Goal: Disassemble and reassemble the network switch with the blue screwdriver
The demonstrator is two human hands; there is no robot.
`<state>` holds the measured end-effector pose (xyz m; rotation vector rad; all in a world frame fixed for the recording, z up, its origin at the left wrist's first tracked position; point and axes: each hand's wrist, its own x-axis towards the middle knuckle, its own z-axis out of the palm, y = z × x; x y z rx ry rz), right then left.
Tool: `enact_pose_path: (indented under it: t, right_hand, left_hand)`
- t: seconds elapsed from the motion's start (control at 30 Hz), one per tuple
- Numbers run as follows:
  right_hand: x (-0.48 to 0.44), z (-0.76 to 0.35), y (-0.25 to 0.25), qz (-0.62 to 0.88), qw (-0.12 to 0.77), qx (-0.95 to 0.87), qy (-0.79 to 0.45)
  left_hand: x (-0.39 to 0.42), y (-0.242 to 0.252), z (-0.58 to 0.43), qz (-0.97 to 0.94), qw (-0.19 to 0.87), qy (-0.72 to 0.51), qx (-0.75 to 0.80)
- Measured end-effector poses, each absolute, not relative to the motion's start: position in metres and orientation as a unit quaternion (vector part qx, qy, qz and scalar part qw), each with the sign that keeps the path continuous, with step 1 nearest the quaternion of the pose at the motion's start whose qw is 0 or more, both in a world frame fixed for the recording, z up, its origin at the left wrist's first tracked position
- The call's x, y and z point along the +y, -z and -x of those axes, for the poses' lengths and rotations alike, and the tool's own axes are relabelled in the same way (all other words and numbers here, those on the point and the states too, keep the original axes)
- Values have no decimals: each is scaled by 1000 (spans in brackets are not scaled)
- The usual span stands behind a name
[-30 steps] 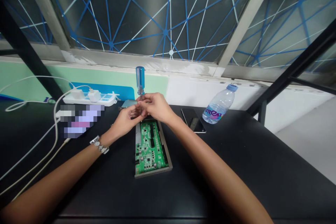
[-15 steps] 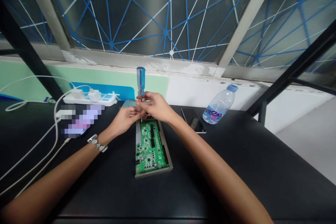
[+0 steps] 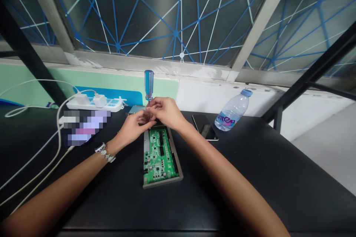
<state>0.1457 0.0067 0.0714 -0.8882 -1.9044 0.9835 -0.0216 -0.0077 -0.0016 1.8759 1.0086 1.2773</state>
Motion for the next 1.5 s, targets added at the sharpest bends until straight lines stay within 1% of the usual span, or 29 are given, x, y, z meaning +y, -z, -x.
enact_pose_path:
  t: [0.07, 0.13, 0.23, 0.3, 0.43, 0.53, 0.63, 0.8, 0.93, 1.1, 1.17, 1.3, 1.4, 1.5]
  right_hand:
    - [6, -144, -69, 362, 415, -747, -373]
    - [5, -142, -67, 380, 424, -744, -349]
    - [5, -139, -64, 406, 431, -746, -305]
    - [5, -139, -63, 410, 427, -749, -299]
    - [6, -143, -70, 364, 378, -756, -392]
    - [6, -146, -75, 351, 357, -751, -430]
    - [5, -146, -75, 348, 382, -751, -411]
    - [4, -142, -67, 363, 434, -758, -325]
    - [7, -144, -66, 365, 425, -769, -308]
    - [8, -147, -69, 357, 377, -776, -359]
    - [6, -145, -70, 373, 387, -765, -356]
    - [2, -139, -67, 407, 431, -745, -306]
    - [2, -139, -68, 407, 434, -744, -303]
    - [3, -142, -74, 377, 415, -749, -354]
  left_hand:
    - [-8, 2, 22, -712, 292, -490, 409]
    - [-8, 2, 22, -703, 292, -499, 415]
    - [-8, 1, 21, -680, 330, -517, 402]
    - [-7, 1, 22, -665, 364, -521, 393]
    - [-3, 1, 25, -655, 424, -508, 366]
    - [-1, 0, 29, -670, 437, -486, 351]
    - [-2, -2, 31, -689, 443, -462, 342]
    - [-2, -4, 29, -705, 455, -440, 319]
    - [-1, -3, 27, -710, 454, -437, 315]
    - [-2, -3, 26, -719, 440, -439, 311]
    - [-3, -2, 25, -722, 411, -452, 326]
    - [-5, 0, 25, -705, 349, -498, 364]
    - [-6, -1, 25, -693, 367, -503, 364]
    - [-6, -4, 26, -690, 385, -494, 362]
